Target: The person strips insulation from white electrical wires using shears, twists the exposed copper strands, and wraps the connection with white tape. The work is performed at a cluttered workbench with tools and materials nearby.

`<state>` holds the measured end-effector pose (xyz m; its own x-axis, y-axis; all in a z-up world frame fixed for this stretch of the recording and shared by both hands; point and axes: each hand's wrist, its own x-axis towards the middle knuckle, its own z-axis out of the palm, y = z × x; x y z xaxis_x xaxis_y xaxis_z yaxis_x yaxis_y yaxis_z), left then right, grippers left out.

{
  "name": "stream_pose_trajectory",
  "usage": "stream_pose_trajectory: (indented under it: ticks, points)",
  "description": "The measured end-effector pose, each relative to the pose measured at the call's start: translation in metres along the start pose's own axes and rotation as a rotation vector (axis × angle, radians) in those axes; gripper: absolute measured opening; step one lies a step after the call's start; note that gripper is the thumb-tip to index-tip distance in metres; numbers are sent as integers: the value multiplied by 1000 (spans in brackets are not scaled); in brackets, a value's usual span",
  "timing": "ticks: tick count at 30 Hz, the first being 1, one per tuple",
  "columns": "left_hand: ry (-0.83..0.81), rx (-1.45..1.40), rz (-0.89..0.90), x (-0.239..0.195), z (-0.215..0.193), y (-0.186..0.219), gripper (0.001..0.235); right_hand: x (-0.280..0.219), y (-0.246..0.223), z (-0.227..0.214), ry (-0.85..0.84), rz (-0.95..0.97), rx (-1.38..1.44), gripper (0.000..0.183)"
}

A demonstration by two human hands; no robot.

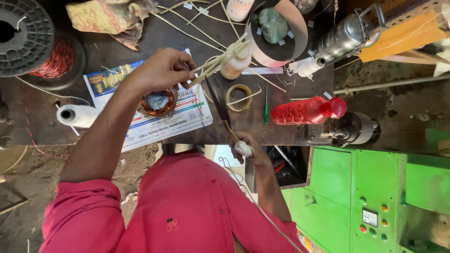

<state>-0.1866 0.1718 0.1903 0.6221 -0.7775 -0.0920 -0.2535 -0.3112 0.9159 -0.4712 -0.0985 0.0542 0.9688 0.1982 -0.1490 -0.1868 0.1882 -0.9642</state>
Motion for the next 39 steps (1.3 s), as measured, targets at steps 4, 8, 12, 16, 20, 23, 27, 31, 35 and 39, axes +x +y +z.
stream_pose_trajectory:
  ticks: [4,8,12,16,20,23,27,31,35,39]
  points:
    - [-27,28,-36,-8,1,6,25,16,-17,10,51,63,-15,43]
    - [-99,97,-24,-5,4,3,27,26,-23,17,118,114,-55,41]
    - [-312,55,5,3,10,-3,27,37,-28,21,96,80,-70,43]
    - [-399,2,-25,12,12,-6,27,53,-32,20,42,18,127,47]
    - [-412,-100,-61,23,8,-13,28,70,-35,15,29,-11,37,52]
    - [-396,-140,-56,33,0,-21,26,87,-40,7,-16,-65,7,56]
    - [-407,-134,-65,52,-22,-31,24,112,-53,-2,10,24,-38,45]
    - [-420,-201,-42,72,-50,-44,20,148,-66,-4,66,87,-136,37]
    - [-394,-167,-45,99,-80,-58,21,181,-79,-2,57,89,-119,30]
    - [-396,-148,-4,130,-102,-73,20,208,-91,-4,104,81,-235,29]
